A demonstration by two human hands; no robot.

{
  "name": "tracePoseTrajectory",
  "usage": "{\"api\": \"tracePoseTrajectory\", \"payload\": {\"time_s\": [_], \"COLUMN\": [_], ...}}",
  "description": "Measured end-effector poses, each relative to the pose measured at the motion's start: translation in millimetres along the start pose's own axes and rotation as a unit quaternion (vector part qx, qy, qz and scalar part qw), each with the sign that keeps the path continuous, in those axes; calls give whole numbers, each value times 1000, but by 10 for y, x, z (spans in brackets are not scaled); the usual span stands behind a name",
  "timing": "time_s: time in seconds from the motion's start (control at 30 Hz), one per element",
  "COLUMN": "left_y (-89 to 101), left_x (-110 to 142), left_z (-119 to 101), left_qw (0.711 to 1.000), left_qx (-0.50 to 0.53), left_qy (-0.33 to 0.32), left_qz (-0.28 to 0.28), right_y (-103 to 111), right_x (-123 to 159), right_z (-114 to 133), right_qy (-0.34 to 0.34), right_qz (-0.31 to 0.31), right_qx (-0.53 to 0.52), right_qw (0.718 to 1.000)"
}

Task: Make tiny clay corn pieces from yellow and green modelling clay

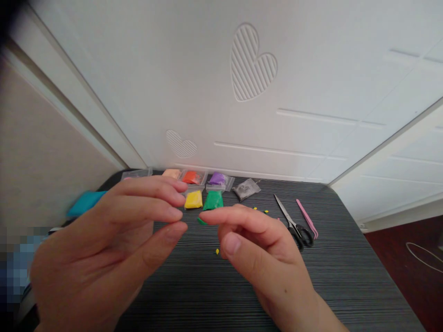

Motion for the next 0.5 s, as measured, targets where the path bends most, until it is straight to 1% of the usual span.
{"api": "tracePoseTrajectory", "payload": {"time_s": [0.1,0.2,0.3,0.43,0.5], "left_y": [-2,-20,-27,-35,-45], "left_x": [30,71,101,115,118], "left_z": [-79,-117,-104,-37,-7], "left_qw": [996,989,989,997,999], "left_qx": [-68,-112,-117,-51,-17], "left_qy": [-55,-77,-62,-13,10], "left_qz": [-22,-50,-65,-51,-48], "right_y": [20,2,-47,-76,-93], "right_x": [3,12,36,89,114], "right_z": [2,49,106,152,168], "right_qy": [2,29,64,98,110], "right_qz": [-14,-10,1,-43,-56], "right_qx": [-1,35,89,139,175], "right_qw": [1000,999,994,984,977]}}
Point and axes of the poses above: each hand's wrist, its own x-axis away from the middle knuckle, its own y-axis out of the back of the hand, z = x × y, the point moved 6 cm from there along -x, towards the middle knuckle, and after that the axes turned 8 degrees about x, right-handed, at the moved point
